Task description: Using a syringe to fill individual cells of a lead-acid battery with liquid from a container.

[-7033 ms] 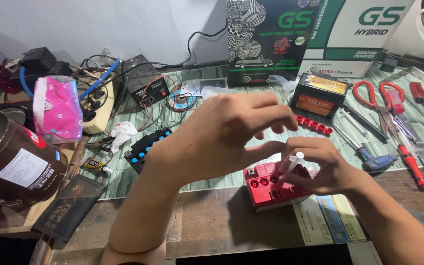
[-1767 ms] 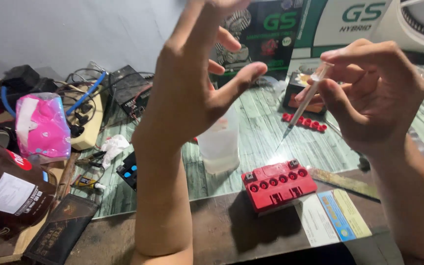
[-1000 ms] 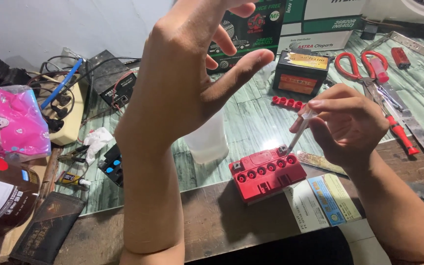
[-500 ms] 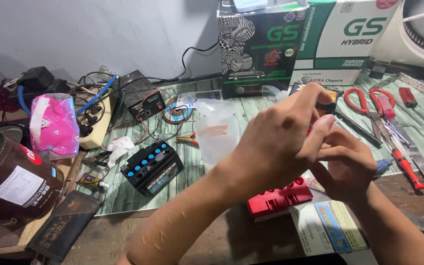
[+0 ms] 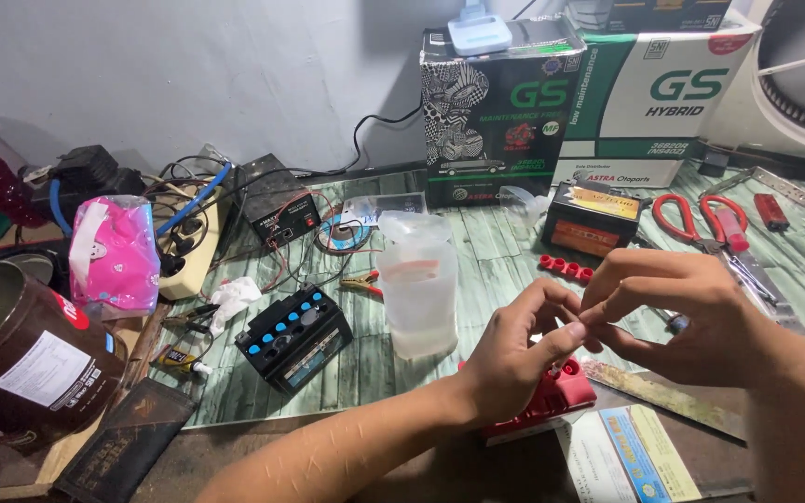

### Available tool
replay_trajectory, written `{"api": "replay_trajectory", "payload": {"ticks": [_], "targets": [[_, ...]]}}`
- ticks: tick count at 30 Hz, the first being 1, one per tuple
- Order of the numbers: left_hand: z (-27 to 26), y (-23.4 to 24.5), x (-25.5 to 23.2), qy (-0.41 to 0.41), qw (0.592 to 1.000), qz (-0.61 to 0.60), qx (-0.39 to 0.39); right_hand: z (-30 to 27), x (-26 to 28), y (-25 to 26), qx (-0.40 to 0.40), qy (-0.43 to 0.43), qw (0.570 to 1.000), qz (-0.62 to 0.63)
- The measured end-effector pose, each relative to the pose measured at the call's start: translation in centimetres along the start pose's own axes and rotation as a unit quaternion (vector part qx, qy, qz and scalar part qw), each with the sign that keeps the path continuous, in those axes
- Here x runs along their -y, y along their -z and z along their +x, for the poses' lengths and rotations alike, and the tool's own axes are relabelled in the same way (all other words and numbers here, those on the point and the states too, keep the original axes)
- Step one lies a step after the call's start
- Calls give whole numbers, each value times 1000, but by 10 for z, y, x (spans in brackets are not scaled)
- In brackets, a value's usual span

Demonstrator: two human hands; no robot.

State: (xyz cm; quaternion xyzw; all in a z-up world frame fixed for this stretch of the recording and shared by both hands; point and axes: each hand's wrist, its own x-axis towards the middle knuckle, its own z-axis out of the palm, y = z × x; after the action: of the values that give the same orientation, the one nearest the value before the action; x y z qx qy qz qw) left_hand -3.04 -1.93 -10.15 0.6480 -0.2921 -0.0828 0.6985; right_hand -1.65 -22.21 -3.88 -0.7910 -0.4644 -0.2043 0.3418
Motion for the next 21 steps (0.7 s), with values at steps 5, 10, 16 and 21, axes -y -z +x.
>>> {"api": "replay_trajectory", "payload": {"ticks": [5,10,16,21], "targets": [[2,1,-4,27,999,-7,21,31,4,37,192,-21,979,-64],[3,0,10,-2,992,-119,29,62,14,28,353,-121,910,-183],[5,1,18,3,985,-171,26,64,6,22,351,-167,899,-201],[5,1,22,-9,987,-159,35,53,-2,26,350,-170,900,-195]]}}
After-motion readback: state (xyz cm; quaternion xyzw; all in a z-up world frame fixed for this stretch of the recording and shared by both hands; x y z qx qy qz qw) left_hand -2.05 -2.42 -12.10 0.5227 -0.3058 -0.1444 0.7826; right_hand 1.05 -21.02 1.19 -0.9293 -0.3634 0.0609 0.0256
